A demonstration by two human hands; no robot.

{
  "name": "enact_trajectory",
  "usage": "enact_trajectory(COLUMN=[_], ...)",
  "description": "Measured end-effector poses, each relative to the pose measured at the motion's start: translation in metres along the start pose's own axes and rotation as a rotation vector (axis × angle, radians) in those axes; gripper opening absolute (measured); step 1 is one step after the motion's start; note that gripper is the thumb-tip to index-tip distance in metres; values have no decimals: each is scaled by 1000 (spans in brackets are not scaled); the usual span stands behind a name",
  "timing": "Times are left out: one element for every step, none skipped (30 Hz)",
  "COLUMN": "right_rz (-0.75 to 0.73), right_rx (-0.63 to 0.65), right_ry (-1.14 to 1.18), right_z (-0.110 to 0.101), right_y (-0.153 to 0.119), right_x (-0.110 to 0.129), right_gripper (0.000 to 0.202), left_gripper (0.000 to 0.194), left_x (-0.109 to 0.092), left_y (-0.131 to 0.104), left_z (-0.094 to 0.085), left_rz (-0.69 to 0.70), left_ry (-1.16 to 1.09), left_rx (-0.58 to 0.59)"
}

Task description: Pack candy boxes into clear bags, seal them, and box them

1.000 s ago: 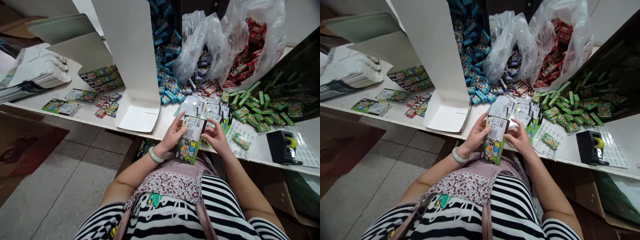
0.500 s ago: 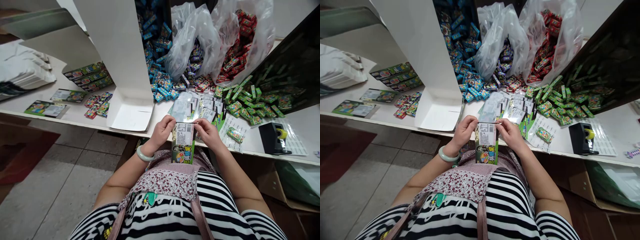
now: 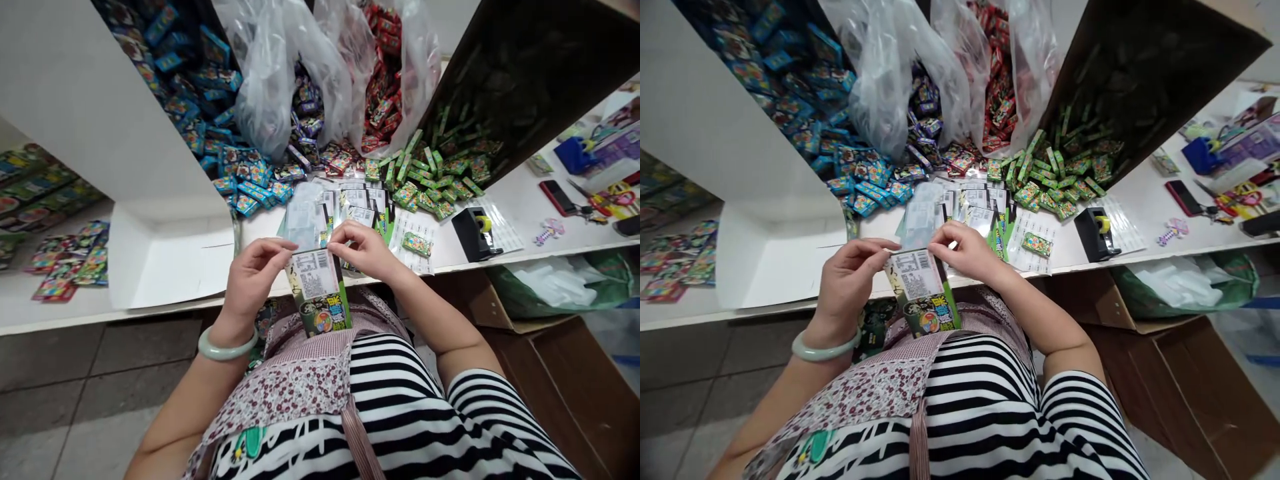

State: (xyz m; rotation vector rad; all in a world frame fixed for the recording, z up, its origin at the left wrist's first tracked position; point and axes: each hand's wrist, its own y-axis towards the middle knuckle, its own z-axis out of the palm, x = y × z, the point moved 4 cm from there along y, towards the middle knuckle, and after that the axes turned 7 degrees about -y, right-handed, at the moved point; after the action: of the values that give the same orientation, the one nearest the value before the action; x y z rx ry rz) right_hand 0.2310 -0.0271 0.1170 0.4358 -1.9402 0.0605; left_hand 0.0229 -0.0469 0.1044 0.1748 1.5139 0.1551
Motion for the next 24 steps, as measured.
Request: enact_trajectory(right_rz=[18,33,40,37,20,-6,-36,-64,-85,-91,-80,-54,-18,24,64,95,112,120,122,118,109,97,81,60], right_rx=[-5,-1,8,17,25,27,27,31,40,54,62,62,60,66,82,102,119,136,151,167,183,201,214,219], right_ry=[37,76,106,115,99,63,24,-7,-25,-27,-17,5,35,69,102,129,148,157,158,155,150,144,136,129], right_z=[-1,-1,-1,-2,-3,-5,-6,-7,-7,-7,-7,-6,-5,-4,-2,0,1,2,2,2,2,2,2,3], right_y=[0,1,1,2,2,2,1,1,1,1,2,4,6,9,12,14,16,17,18,18,17,15,14,12], right_x=[-1,-2,-3,-3,-3,-1,0,3,4,6,7,6,6,5,4,4,5,5,7,8,10,11,13,14], right_gripper=[10,16,23,25,22,15,7,4,8,12,15,18,19,19,20,21,21,21,22,23,24,25,26,27], left_gripper=[7,10,17,24,26,23,17,11,8,8,10,11,11,11,10,10,11,12,13,14,14,14,14,14], left_x=[1,2,4,4,4,3,0,-3,-6,-8,-10,-12,-12,-13,-13,-12,-12,-12,-12,-13,-14,-14,-15,-16], left_y=[1,3,5,7,8,9,9,9,9,8,8,9,10,11,12,12,13,13,12,11,10,9,8,7], left_z=[1,2,2,3,4,4,5,7,9,11,13,15,16,17,18,18,18,17,16,15,14,12,10,8], left_rz=[-11,-26,-46,-60,-62,-47,-24,4,27,43,45,36,20,3,-16,-33,-46,-48,-43,-31,-14,0,5,-2], left_ry=[-29,-57,-75,-79,-63,-36,-9,10,18,19,20,22,25,24,19,10,0,-7,-9,-8,-8,-12,-22,-37], left_rx=[-1,0,10,26,44,60,75,89,99,101,96,83,61,37,18,14,18,30,51,77,105,132,156,177])
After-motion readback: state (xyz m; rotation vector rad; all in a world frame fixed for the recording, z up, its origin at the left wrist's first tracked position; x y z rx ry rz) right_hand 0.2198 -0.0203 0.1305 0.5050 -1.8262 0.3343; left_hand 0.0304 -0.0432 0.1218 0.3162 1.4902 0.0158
